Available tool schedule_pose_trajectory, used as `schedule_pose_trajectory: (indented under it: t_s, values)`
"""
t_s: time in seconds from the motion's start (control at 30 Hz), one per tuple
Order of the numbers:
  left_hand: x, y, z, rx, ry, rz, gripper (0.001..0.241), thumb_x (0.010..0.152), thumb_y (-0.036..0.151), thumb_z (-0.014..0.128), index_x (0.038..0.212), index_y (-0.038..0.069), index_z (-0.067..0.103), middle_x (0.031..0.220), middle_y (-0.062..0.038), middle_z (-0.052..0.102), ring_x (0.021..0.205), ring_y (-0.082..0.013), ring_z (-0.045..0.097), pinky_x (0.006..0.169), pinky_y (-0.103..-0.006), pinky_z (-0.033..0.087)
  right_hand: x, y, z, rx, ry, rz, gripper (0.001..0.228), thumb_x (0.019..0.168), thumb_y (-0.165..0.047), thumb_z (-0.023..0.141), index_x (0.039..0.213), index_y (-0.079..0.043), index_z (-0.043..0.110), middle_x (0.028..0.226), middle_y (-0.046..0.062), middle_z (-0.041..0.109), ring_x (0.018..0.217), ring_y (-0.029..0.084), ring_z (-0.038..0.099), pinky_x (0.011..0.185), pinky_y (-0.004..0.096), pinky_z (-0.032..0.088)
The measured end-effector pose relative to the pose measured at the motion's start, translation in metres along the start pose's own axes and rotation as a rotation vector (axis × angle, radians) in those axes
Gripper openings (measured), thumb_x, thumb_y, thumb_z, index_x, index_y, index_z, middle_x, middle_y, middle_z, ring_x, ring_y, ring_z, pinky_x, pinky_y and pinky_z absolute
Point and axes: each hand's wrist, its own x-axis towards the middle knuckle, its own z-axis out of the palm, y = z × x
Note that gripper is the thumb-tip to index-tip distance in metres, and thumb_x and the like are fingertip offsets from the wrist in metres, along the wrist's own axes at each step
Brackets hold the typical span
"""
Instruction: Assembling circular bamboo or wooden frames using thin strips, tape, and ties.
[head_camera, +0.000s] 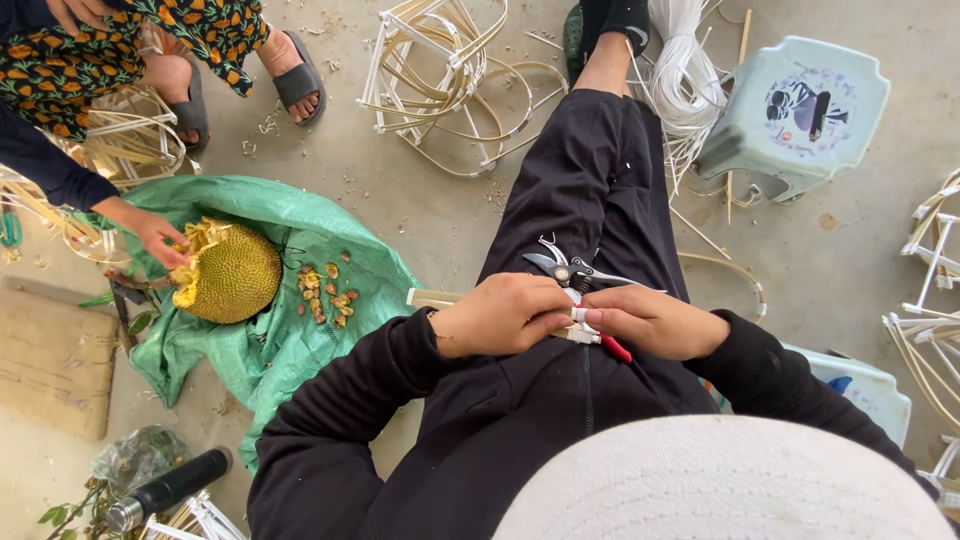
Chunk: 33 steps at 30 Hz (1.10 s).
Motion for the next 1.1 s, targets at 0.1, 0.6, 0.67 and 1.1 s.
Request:
schedule_pose_trajectory:
  t_s: [0.1,0.6,0.67,1.1]
  values:
    - [-0.002,-0.003,0.008,0.113,0.077,0.095,0.016,0.097,0.018,0.068,0.108,0.006,0.068,0.097,-0.009,0.068,0.089,-0.0310,0.069,0.077,-0.0404,0.055,0.002,-0.001,0.002,-0.082,0.002,-0.043,0.035,0.106,-0.027,0.045,0.103,0.001,0.065,0.083,0.005,0.068,0.076,0.016,0.060,0.075,0.031,0.050]
    - [0.008,0.001,0.001,0.473,0.205,0.241,0.025,0.097,0.026,0.068,0.109,0.004,0.064,0.090,-0.008,0.061,0.079,-0.0265,0.064,0.070,-0.0371,0.052,-0.010,0.073,0.005,0.055,0.195,-0.062,0.032,0.108,-0.025,0.045,0.112,0.001,0.063,0.102,0.011,0.068,0.095,0.019,0.060,0.088,0.033,0.050]
    - [0.007,-0.001,-0.007,0.652,0.200,0.307,0.043,0.097,0.030,0.069,0.127,-0.001,0.063,0.088,-0.008,0.060,0.075,-0.0243,0.062,0.066,-0.0361,0.051,-0.015,0.126,0.003,0.430,0.475,-0.054,0.045,0.115,-0.038,0.045,0.124,0.002,0.064,0.118,0.017,0.061,0.105,0.025,0.055,0.098,0.037,0.049]
    - [-0.011,-0.057,-0.036,-0.411,0.513,-0.218,0.043,0.111,0.012,0.053,0.153,0.009,0.049,0.085,-0.002,0.063,0.070,-0.0079,0.058,0.064,-0.0236,0.051,-0.003,0.133,0.031,-0.816,0.528,0.517,0.096,0.078,-0.064,0.071,0.150,-0.007,0.046,0.125,0.019,0.061,0.112,0.037,0.063,0.096,0.044,0.053]
